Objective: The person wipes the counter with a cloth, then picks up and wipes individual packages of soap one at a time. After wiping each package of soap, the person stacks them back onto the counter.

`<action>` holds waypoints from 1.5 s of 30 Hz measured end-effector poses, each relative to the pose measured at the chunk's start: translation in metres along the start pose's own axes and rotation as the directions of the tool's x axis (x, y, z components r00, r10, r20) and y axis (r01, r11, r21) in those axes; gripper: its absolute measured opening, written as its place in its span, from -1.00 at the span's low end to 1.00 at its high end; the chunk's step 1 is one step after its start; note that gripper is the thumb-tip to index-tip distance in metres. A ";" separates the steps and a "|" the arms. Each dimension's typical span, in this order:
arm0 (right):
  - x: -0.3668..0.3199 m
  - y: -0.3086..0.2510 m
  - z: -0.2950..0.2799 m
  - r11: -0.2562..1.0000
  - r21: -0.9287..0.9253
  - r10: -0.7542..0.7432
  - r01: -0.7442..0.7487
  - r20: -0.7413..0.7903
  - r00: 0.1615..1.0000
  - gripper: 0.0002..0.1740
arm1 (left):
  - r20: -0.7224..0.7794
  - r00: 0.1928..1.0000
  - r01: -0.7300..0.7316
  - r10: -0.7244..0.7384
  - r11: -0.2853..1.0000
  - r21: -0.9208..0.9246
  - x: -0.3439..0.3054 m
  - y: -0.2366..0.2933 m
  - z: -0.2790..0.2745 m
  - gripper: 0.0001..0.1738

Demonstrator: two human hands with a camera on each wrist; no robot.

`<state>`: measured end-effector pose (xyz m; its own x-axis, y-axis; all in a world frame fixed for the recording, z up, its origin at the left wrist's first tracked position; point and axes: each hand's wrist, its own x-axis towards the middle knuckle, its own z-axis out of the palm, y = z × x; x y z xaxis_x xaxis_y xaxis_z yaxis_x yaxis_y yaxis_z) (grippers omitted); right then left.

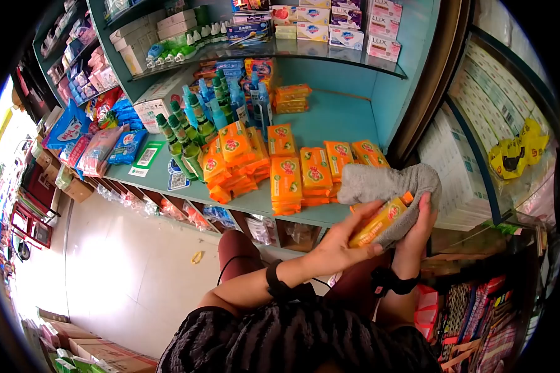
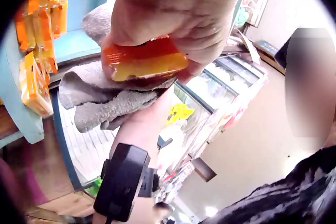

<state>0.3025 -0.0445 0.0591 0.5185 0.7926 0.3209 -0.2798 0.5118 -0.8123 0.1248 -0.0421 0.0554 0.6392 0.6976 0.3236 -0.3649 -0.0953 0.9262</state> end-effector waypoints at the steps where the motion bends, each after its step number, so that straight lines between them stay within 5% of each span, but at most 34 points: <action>1: 0.000 0.000 -0.001 0.997 0.077 0.020 -0.021 0.018 1.000 -0.43 | -0.017 1.000 0.024 -0.027 0.990 -0.136 -0.001 0.004 -0.001 -0.12; 5: -0.012 -0.021 0.020 0.863 0.397 0.324 -0.312 0.038 0.945 -0.35 | -0.011 0.998 0.055 -0.060 0.959 -0.277 -0.005 0.009 -0.015 -0.23; 6: -0.015 -0.022 0.019 0.818 0.433 0.357 -0.378 0.132 0.925 -0.31 | -0.041 0.999 0.012 -0.022 0.972 -0.237 -0.005 0.004 -0.016 -0.30; 9: -0.014 0.022 -0.015 0.711 0.489 0.285 -0.505 0.456 0.843 -0.32 | -0.011 0.982 0.160 -0.190 0.855 -0.493 -0.001 -0.010 -0.021 -0.36; 11: -0.019 0.008 0.005 0.945 0.152 0.260 -0.288 0.181 0.949 -0.34 | 0.002 0.980 0.164 -0.201 0.793 -0.586 0.002 0.001 -0.024 -0.47; 14: -0.016 0.002 0.018 0.963 0.142 0.204 -0.231 0.183 0.962 -0.35 | -0.137 0.983 0.107 -0.120 0.989 -0.103 0.002 0.004 -0.023 -0.52; 16: -0.015 0.004 0.019 0.977 0.111 0.161 -0.181 0.172 0.972 -0.34 | -0.216 0.974 0.006 0.066 0.949 0.316 -0.002 0.012 -0.019 -0.55; 19: -0.018 0.013 0.019 0.892 0.266 0.308 -0.366 0.236 0.922 -0.29 | -0.300 0.932 -0.078 0.204 0.919 0.386 -0.001 0.005 -0.021 -0.60; 21: -0.035 0.016 0.028 0.841 0.300 0.348 -0.451 0.338 0.874 -0.21 | -0.417 0.887 -0.118 0.196 0.971 0.206 -0.001 0.004 -0.021 -0.63; 23: -0.049 0.029 0.028 0.875 0.215 0.330 -0.434 0.390 0.860 -0.19 | -0.472 0.869 -0.161 0.147 0.987 0.012 0.003 -0.002 -0.032 -0.63; 28: -0.057 0.044 0.034 0.877 0.282 0.211 -0.389 0.501 0.839 -0.20 | -0.558 0.793 -0.239 0.244 0.967 0.083 0.006 0.006 -0.029 -0.67; 31: -0.060 0.044 0.042 0.872 0.260 0.293 -0.415 0.403 0.867 -0.29 | -0.332 0.773 -0.136 0.541 0.652 0.746 0.004 0.008 -0.043 -0.69; 35: -0.053 0.033 0.049 0.965 0.094 0.183 -0.245 0.426 0.886 -0.45 | -0.339 0.853 0.000 0.396 0.651 0.759 -0.002 0.015 -0.044 -0.55; 36: -0.053 0.028 0.053 0.982 0.036 0.152 -0.185 0.433 0.888 -0.48 | -0.300 0.866 -0.018 0.400 0.625 0.781 -0.005 0.020 -0.041 -0.31; 39: -0.058 0.030 0.057 0.998 -0.058 0.057 -0.033 0.484 0.873 -0.51 | -0.268 0.912 -0.076 0.309 0.772 0.631 -0.003 0.018 -0.051 -0.10; 40: -0.061 0.032 0.059 0.996 -0.081 0.012 0.034 0.505 0.863 -0.52 | -0.297 0.947 0.008 0.120 0.918 0.396 -0.005 0.027 -0.049 0.10; 43: -0.064 0.039 0.053 0.979 -0.149 -0.020 0.136 0.597 0.802 -0.51 | -0.290 0.952 -0.018 0.099 0.963 0.270 -0.009 0.031 -0.052 0.21; 45: -0.064 0.042 0.053 0.962 -0.177 -0.048 0.209 0.642 0.766 -0.50 | -0.289 0.944 -0.042 0.159 0.928 0.371 -0.014 0.029 -0.057 0.20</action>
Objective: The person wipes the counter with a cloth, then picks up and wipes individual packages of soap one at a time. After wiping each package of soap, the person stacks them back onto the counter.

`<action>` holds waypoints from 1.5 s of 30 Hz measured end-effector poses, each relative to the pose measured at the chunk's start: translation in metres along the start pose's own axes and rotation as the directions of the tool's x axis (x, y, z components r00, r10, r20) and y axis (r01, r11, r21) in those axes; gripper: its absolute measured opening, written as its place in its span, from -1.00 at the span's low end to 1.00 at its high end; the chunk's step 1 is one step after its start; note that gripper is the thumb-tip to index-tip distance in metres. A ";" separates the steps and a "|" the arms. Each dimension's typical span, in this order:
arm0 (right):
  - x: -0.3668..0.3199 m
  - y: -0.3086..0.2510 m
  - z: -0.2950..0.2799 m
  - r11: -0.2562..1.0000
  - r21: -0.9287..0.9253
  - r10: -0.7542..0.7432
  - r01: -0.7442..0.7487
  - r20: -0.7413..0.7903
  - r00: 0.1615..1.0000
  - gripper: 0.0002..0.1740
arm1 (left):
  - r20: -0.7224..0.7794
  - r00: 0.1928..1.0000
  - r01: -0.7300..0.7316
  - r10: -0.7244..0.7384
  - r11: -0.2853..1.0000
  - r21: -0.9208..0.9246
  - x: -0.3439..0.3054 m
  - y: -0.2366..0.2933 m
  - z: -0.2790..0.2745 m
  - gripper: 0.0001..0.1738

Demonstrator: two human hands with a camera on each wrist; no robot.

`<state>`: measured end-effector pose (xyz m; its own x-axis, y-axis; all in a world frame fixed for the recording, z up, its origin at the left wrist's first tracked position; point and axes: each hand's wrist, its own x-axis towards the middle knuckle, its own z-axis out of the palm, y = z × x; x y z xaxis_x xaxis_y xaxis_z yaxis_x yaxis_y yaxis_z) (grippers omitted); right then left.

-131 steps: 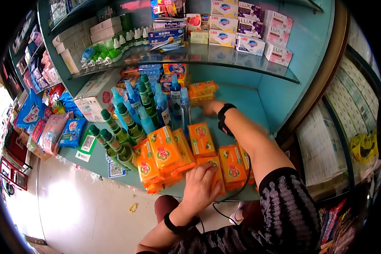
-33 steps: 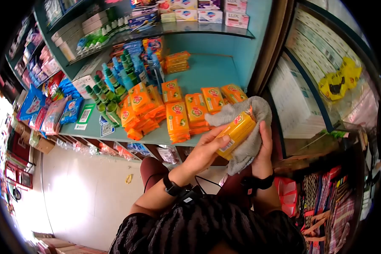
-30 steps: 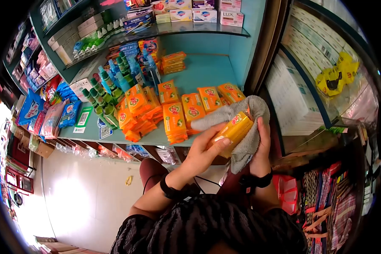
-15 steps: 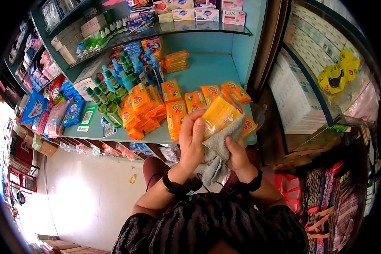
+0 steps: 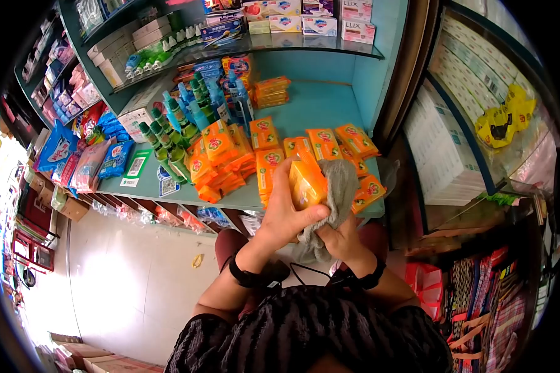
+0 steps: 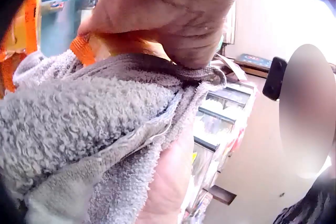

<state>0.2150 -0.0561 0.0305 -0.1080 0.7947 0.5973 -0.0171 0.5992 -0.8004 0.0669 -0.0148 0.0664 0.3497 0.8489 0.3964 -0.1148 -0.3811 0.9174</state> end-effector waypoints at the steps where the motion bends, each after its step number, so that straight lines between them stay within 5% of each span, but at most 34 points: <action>1: 0.000 -0.001 0.001 1.000 0.022 0.018 -0.018 0.014 1.000 -0.49 | -0.008 0.999 -0.030 0.031 0.998 0.047 -0.002 -0.002 -0.002 0.20; 2: 0.000 -0.003 0.003 0.998 0.043 0.036 -0.037 0.027 0.999 -0.48 | -0.014 0.998 -0.060 0.061 0.994 0.094 -0.003 -0.003 -0.004 0.19; 6: -0.001 0.012 0.008 0.971 -0.211 -0.073 0.111 0.181 0.981 -0.43 | -0.164 0.977 0.062 -0.136 0.918 -0.393 -0.005 0.003 -0.004 0.04; 10: 0.002 0.017 0.021 0.940 -0.277 -0.181 0.201 0.094 0.979 -0.38 | -0.249 0.949 -0.006 -0.195 0.776 -0.631 -0.002 0.013 0.000 -0.13; 14: 0.017 0.003 0.018 0.889 -0.380 -0.249 0.255 0.066 0.966 -0.32 | -0.109 0.949 0.100 -0.296 0.610 -0.786 0.001 0.016 -0.006 -0.06; 15: 0.015 0.008 0.017 0.921 -0.353 -0.161 0.162 0.032 0.986 -0.32 | -0.110 0.960 0.089 -0.257 0.654 -0.751 0.003 0.013 -0.007 -0.08; 18: 0.015 0.011 0.021 0.833 -0.503 -0.283 0.230 -0.031 0.959 -0.41 | -0.110 0.938 0.143 -0.328 0.658 -0.739 -0.001 0.017 -0.009 -0.13; 24: 0.019 0.008 0.012 0.857 -0.438 -0.302 0.271 -0.001 0.953 -0.50 | 0.002 0.932 0.198 -0.362 0.506 -0.840 -0.009 -0.002 -0.021 -0.18; 30: 0.006 0.005 -0.001 0.843 -0.419 -0.231 0.337 0.284 0.930 -0.39 | 0.192 0.890 0.334 -0.415 0.305 -0.892 -0.032 -0.046 -0.041 -0.20; 31: 0.002 0.006 0.000 0.896 -0.368 -0.165 0.247 0.242 0.956 -0.41 | 0.234 0.862 0.358 -0.450 0.214 -0.909 -0.036 -0.049 -0.043 -0.21; 34: -0.006 0.007 0.000 0.973 -0.229 0.011 0.018 0.124 0.992 -0.47 | 0.265 0.818 0.425 -0.511 0.227 -0.876 -0.047 -0.050 -0.050 -0.02; 35: -0.006 0.008 -0.002 0.979 -0.204 0.039 -0.022 0.081 0.996 -0.50 | 0.383 0.851 0.448 -0.358 0.116 -0.886 -0.053 -0.046 -0.057 -0.10; 38: -0.006 0.009 -0.013 0.982 -0.065 0.174 -0.177 -0.055 0.983 -0.55 | 0.111 0.744 0.497 -0.659 0.435 -0.751 -0.058 -0.021 -0.060 -0.24; 41: -0.002 0.002 -0.019 0.953 0.151 0.287 -0.261 -0.184 0.940 -0.60 | 0.076 0.759 0.467 -0.647 0.460 -0.755 -0.056 -0.015 -0.067 -0.33; 45: 0.004 0.001 -0.030 0.901 0.295 0.348 -0.318 -0.053 0.936 -0.58 | 0.077 0.821 0.380 -0.566 0.441 -0.813 -0.043 -0.005 -0.059 -0.33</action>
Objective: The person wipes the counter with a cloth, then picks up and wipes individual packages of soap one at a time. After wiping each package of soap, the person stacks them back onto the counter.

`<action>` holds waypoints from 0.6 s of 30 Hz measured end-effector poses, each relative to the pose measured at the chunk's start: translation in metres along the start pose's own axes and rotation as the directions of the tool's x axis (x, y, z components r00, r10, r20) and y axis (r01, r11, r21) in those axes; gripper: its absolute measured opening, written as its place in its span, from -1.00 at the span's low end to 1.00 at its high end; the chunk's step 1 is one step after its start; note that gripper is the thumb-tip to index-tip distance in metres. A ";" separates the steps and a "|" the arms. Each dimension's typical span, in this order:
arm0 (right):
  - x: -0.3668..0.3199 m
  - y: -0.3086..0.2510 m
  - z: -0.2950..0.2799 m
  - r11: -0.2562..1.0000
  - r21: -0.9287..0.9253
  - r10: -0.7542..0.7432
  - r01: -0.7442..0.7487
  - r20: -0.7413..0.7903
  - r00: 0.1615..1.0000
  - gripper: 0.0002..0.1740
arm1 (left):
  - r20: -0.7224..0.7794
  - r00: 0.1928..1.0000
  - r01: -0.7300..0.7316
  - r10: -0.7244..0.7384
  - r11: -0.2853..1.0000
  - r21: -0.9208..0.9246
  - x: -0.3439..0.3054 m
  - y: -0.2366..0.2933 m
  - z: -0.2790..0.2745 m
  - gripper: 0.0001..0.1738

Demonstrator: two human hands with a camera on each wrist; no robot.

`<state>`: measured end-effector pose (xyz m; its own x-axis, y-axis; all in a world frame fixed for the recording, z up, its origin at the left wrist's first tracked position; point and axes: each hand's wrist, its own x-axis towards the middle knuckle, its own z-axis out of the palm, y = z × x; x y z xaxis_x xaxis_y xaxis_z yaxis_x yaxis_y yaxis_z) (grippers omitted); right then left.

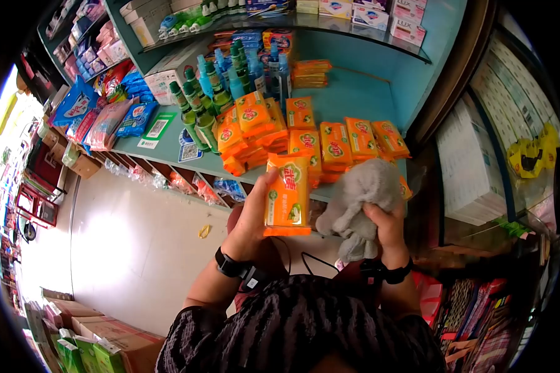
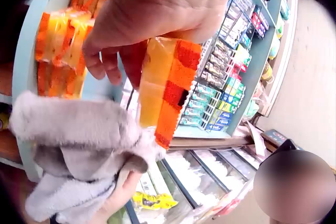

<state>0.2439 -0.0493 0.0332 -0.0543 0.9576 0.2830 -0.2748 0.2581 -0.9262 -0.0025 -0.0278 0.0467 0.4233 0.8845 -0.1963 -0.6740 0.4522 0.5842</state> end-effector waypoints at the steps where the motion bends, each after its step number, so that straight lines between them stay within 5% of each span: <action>1: 0.002 0.002 0.003 1.000 -0.015 0.020 -0.019 0.033 0.999 -0.57 | 0.045 0.999 -0.011 0.013 0.999 -0.041 0.002 -0.001 0.009 -0.33; 4: 0.001 0.010 0.029 1.000 0.007 -0.012 0.012 0.112 0.994 -0.52 | 0.116 0.993 -0.050 0.035 0.990 0.128 0.011 -0.018 0.012 -0.26; 7: -0.004 0.026 0.030 0.947 -0.244 -0.172 0.209 0.163 0.971 -0.50 | 0.205 0.972 -0.161 0.114 0.959 0.232 0.028 -0.037 0.009 -0.16; 9: 0.000 0.020 0.029 0.907 -0.350 -0.166 0.233 0.211 0.963 -0.47 | 0.232 0.971 -0.119 0.047 0.945 0.305 0.031 -0.034 0.005 -0.14; 11: 0.013 -0.016 0.045 0.963 -0.253 -0.039 0.094 0.216 0.976 -0.43 | 0.260 0.966 -0.100 0.009 0.936 0.337 0.028 -0.028 0.008 -0.15; 18: 0.048 -0.045 0.054 0.649 -0.733 0.075 0.203 0.327 0.942 -0.35 | 0.179 0.977 -0.151 0.118 0.971 0.183 0.020 -0.021 0.024 -0.23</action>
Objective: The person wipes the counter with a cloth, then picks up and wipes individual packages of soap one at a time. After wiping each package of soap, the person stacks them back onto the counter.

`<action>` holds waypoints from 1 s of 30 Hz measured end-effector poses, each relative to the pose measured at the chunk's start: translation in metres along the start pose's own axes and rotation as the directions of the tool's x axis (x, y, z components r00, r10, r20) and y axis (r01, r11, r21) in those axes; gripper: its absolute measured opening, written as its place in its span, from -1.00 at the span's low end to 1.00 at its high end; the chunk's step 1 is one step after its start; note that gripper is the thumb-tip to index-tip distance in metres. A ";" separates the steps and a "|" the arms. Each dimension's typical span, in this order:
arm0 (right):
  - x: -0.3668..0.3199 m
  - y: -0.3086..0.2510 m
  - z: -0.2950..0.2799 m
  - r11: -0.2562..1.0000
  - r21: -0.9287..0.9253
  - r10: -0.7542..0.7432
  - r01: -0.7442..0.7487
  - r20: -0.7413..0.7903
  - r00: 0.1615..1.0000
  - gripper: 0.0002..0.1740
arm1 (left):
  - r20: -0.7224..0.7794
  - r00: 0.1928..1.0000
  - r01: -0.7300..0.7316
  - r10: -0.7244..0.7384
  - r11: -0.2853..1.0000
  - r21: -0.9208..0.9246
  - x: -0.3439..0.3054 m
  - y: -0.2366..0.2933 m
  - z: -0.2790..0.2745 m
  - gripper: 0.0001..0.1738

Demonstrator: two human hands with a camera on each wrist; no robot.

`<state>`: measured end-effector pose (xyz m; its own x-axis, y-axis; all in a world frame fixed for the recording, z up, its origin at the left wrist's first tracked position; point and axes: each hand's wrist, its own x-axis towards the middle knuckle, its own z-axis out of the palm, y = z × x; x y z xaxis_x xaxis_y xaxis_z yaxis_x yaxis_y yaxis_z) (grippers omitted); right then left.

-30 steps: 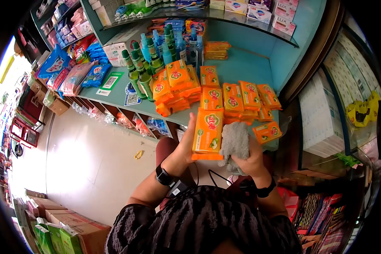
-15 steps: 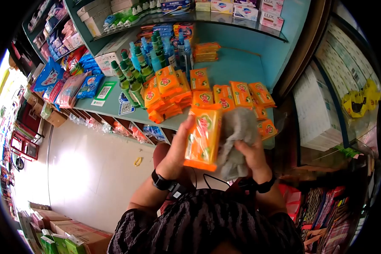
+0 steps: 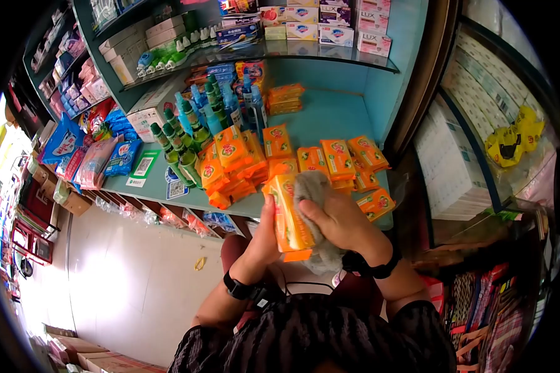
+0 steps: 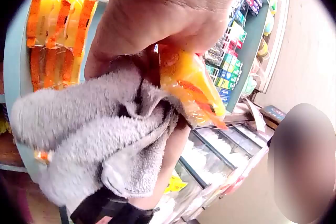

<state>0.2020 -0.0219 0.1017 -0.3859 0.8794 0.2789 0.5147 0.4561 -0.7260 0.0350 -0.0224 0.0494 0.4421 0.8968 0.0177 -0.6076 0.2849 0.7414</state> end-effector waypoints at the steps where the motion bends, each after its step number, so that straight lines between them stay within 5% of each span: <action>1: 0.005 -0.009 -0.002 0.995 -0.092 -0.024 0.025 0.015 1.000 -0.33 | -0.025 0.999 -0.030 0.030 0.999 -0.014 0.001 0.002 0.001 -0.23; 2: 0.009 -0.013 -0.001 0.977 -0.181 -0.126 0.110 -0.081 0.989 -0.26 | -0.003 0.999 -0.034 0.034 0.999 -0.030 0.001 0.003 -0.002 -0.23; 5: 0.021 -0.015 -0.009 0.901 -0.434 0.006 -0.003 0.005 1.000 -0.22 | -0.038 0.999 -0.038 0.035 0.996 -0.084 0.000 0.011 -0.001 -0.26; 9: 0.033 -0.013 -0.010 0.970 -0.242 -0.034 0.029 -0.018 0.999 -0.25 | -0.091 0.990 -0.117 0.110 0.991 -0.071 -0.001 0.017 -0.005 -0.34; 12: 0.035 -0.018 -0.014 0.937 -0.333 -0.192 0.104 -0.243 0.951 -0.30 | -0.045 0.984 -0.177 0.173 0.978 -0.114 0.004 0.021 -0.016 -0.37; 15: 0.028 -0.043 -0.005 0.924 -0.346 -0.190 0.162 -0.048 0.981 -0.18 | -0.157 0.940 -0.312 0.304 0.950 -0.027 0.018 0.024 -0.003 -0.39; 20: 0.055 -0.036 -0.009 0.912 -0.401 -0.098 0.084 -0.015 0.995 0.04 | -0.090 0.940 -0.331 0.330 0.943 0.001 0.023 0.040 0.013 -0.39; 23: 0.067 -0.032 -0.026 0.858 -0.509 0.027 0.067 0.174 0.984 0.18 | -0.049 0.917 -0.369 0.396 0.887 0.279 0.027 0.037 0.008 -0.44; 26: 0.070 -0.033 -0.025 0.784 -0.608 -0.018 0.126 0.181 0.983 0.13 | -0.072 0.928 -0.337 0.364 0.909 0.246 0.032 0.032 0.003 -0.47; 30: 0.092 -0.029 -0.038 0.881 -0.470 0.112 0.055 0.320 0.941 0.00 | -0.023 0.910 -0.391 0.414 0.875 0.287 0.041 0.028 -0.013 -0.42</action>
<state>0.1805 0.0512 0.1722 -0.5507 0.8345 -0.0201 0.7920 0.5147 -0.3284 0.0276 0.0269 0.0625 0.1357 0.9417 0.3080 -0.5148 -0.1986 0.8340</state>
